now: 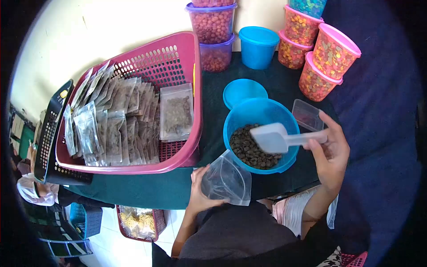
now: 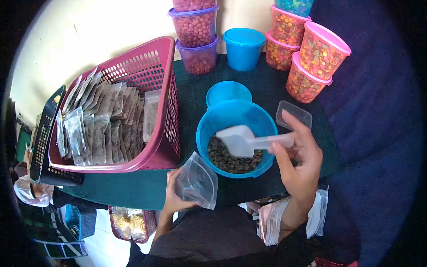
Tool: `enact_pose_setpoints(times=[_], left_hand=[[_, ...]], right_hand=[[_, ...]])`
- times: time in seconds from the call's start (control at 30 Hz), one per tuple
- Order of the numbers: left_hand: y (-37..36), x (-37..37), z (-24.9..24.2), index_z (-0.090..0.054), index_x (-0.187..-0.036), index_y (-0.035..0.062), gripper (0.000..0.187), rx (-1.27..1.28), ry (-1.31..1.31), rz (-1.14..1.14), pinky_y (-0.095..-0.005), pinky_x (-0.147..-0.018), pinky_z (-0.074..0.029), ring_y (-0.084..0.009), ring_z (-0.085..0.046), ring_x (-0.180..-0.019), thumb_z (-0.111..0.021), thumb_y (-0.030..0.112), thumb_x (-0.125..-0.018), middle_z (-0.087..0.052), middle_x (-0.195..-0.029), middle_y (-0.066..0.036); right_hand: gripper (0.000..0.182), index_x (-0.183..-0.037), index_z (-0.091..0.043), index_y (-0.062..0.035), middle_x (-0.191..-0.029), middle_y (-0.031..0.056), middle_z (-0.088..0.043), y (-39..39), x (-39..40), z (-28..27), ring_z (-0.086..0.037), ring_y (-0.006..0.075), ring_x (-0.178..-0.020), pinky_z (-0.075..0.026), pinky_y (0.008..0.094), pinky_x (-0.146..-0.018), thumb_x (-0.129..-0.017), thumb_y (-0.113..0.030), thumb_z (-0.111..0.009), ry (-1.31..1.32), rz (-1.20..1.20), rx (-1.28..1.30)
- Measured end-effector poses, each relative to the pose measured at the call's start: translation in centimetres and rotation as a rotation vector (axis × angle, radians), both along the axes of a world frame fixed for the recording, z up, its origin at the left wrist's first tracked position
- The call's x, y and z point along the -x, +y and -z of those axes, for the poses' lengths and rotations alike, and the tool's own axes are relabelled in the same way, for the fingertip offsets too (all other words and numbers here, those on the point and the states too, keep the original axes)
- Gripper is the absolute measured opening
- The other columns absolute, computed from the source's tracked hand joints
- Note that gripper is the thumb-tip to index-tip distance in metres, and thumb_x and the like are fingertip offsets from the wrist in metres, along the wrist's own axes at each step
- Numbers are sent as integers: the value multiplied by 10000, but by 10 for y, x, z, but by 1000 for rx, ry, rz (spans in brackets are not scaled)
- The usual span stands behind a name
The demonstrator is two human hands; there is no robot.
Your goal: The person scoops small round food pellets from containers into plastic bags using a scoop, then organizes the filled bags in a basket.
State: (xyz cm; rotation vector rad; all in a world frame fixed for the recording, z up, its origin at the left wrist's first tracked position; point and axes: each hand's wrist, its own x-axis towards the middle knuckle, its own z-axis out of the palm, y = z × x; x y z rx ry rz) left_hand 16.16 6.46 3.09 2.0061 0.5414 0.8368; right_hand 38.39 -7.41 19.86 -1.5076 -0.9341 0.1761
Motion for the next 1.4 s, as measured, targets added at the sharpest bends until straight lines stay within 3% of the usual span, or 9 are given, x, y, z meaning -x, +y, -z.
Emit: enact_pose_setpoints(times=[0.23,0.4,0.53,0.6,0.7,0.77,0.87,1.1,1.4], left_hand=[[4,-17,15,-381,-1165,27,959,243,-119,158,-370,-906,-282,-272,-349,-1053,-802,270,-338,-361,-1097,-134],[11,-26,10,-351,-1185,15,996,568,-303,306,-334,-940,-241,-244,-332,-1086,-816,236,-332,-323,-1124,-111],[21,-33,2,-297,-1210,3,1039,483,-280,354,-345,-961,-216,-238,-331,-1122,-825,255,-352,-341,-1179,-124],[21,-37,6,-262,-1224,-5,1066,647,-330,402,-350,-965,-212,-235,-328,-1135,-825,253,-356,-354,-1195,-127],[22,-39,2,-253,-1227,-8,1080,709,-297,423,-350,-965,-211,-231,-337,-1126,-825,256,-350,-362,-1191,-123],[21,-39,1,-250,-1230,-10,1095,833,-318,405,-354,-963,-209,-232,-340,-1121,-823,283,-343,-353,-1203,-121],[24,-42,3,-249,-1230,-10,1098,842,-295,423,-355,-964,-208,-232,-337,-1123,-822,289,-342,-351,-1205,-121],[37,-62,1,-245,-1233,-11,1111,839,-287,437,-357,-965,-202,-233,-328,-1130,-821,309,-338,-344,-1210,-121],[21,-9,21,-240,-1235,-11,1127,823,-321,442,-359,-966,-194,-234,-317,-1139,-820,334,-334,-336,-1217,-121]], right_hand=[[150,-821,-559,20,-813,199,-574,64,-51,37,-568,331,-727,-457,356,-637,-674,14,-530,-486,-106,400],[67,-736,-521,18,-734,192,-570,91,-78,64,-566,330,-709,-450,370,-619,-669,17,-526,-561,-180,485],[78,-720,-523,10,-724,180,-571,106,-100,76,-571,311,-704,-449,356,-598,-646,13,-549,-424,-474,586],[80,-708,-522,9,-723,173,-573,115,-111,87,-573,304,-697,-448,351,-587,-637,12,-557,-389,-563,580],[140,-746,-518,4,-657,175,-561,123,-115,97,-574,307,-635,-451,356,-544,-616,-4,-569,-600,-584,575],[189,-798,-500,4,-626,166,-547,130,-104,103,-569,303,-626,-443,394,-538,-613,-23,-533,-975,-438,884],[213,-873,-485,-19,-720,163,-574,139,-89,106,-580,294,-710,-466,376,-573,-662,-39,-502,-1000,-489,967],[277,-992,-469,-38,-734,139,-581,144,-83,148,-573,261,-709,-404,385,-598,-721,-87,-454,-1131,-467,922],[362,-1028,-469,-5,-713,145,-562,138,-83,157,-559,284,-700,-362,407,-698,-681,-108,-473,-1241,-475,673]])
